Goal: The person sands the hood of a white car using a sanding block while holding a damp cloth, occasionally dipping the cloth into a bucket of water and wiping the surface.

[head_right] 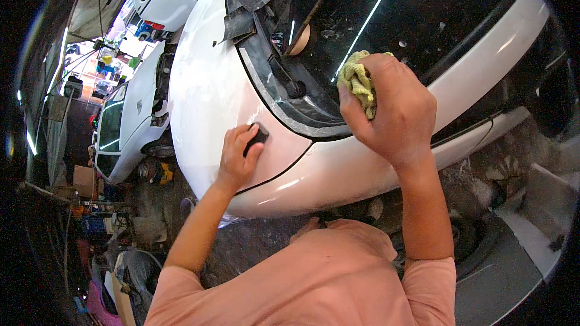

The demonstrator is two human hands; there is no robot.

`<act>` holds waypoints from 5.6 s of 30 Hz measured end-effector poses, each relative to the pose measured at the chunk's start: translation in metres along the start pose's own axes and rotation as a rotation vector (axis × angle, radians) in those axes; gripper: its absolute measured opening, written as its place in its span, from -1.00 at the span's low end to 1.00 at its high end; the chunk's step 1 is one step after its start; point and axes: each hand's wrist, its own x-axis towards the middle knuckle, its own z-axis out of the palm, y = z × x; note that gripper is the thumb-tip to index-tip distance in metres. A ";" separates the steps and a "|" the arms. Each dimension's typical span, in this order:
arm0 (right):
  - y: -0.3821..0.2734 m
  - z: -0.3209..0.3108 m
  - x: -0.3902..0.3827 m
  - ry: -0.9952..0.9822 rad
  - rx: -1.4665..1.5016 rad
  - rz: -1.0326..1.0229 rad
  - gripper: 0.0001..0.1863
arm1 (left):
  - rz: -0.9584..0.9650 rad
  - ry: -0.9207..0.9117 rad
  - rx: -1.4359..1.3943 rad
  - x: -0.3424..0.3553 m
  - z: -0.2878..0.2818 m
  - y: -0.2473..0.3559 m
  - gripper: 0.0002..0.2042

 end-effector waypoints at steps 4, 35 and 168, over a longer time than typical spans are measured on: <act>-0.013 0.004 0.002 -0.036 -0.075 0.070 -0.72 | -0.060 0.114 -0.023 0.082 -0.001 -0.058 -0.69; -0.004 0.014 -0.012 0.016 -0.453 0.088 -0.71 | 0.165 0.097 -0.058 0.037 0.003 -0.048 -0.70; -0.002 0.014 -0.014 -0.036 -0.483 0.082 -0.66 | 0.224 0.048 -0.068 0.016 -0.003 -0.012 -0.67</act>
